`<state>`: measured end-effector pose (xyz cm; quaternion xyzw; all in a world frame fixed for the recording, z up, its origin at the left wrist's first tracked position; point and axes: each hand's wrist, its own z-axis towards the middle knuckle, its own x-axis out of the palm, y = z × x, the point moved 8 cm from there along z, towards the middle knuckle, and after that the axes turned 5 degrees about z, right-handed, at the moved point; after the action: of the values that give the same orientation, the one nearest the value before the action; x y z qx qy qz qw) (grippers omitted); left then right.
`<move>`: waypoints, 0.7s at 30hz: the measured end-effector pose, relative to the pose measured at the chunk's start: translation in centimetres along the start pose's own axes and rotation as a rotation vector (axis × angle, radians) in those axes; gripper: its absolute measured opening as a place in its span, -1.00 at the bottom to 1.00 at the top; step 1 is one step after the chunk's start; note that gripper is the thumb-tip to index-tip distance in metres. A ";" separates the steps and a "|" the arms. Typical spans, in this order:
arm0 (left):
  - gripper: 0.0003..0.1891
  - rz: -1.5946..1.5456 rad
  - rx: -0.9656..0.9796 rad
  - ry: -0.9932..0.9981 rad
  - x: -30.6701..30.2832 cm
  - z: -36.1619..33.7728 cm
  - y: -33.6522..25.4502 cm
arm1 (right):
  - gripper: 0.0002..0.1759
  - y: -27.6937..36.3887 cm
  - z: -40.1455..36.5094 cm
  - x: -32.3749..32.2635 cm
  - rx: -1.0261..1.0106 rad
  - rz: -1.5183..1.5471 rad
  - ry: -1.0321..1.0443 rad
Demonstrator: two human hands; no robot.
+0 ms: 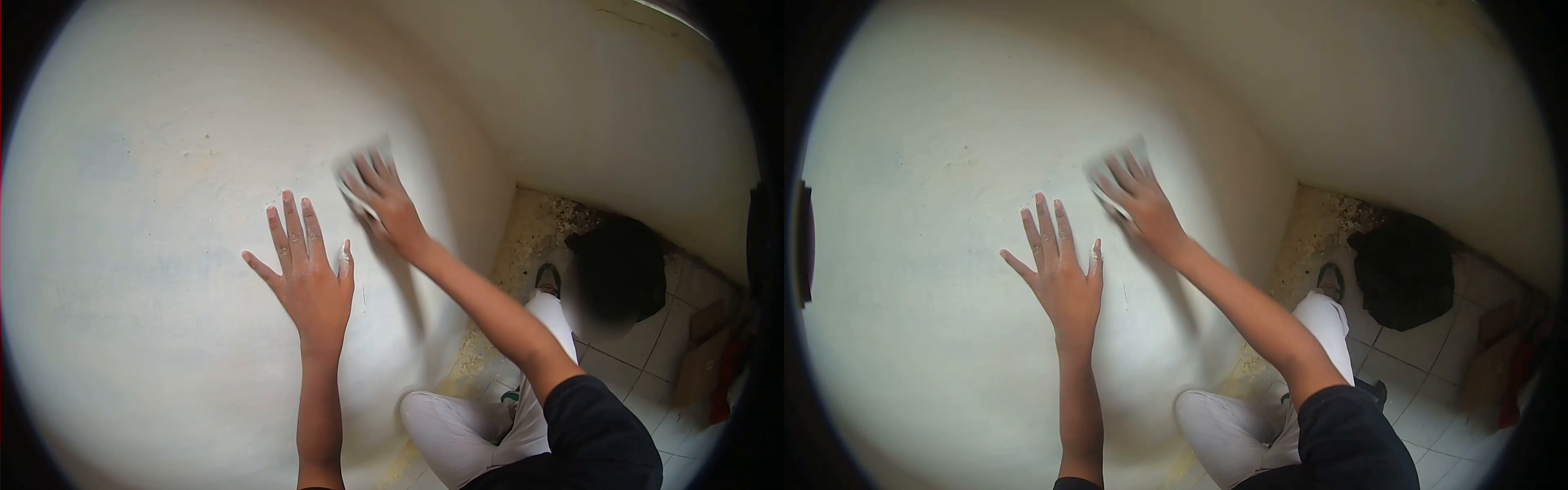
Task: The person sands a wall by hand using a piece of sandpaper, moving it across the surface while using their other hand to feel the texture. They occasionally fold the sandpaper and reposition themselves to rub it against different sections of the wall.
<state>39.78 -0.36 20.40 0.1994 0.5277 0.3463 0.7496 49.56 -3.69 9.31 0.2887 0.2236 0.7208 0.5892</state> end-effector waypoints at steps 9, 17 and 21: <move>-0.33 -0.098 0.169 0.116 4.9 -4.4 -3.3 | -0.29 -5.9 -14.6 1.1 0.261 -0.100 0.230; -0.29 -0.195 0.197 0.221 8.5 -11.5 -2.7 | -0.31 -5.2 -16.7 1.9 0.422 -0.021 0.149; -0.26 -0.220 0.104 0.167 4.7 -10.6 -1.4 | -0.38 -3.9 -21.1 0.7 0.524 0.034 0.350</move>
<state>31.32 1.39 12.50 0.1492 0.6241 0.2497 0.7252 37.90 -1.81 -8.62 0.3060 0.4950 0.6871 0.4350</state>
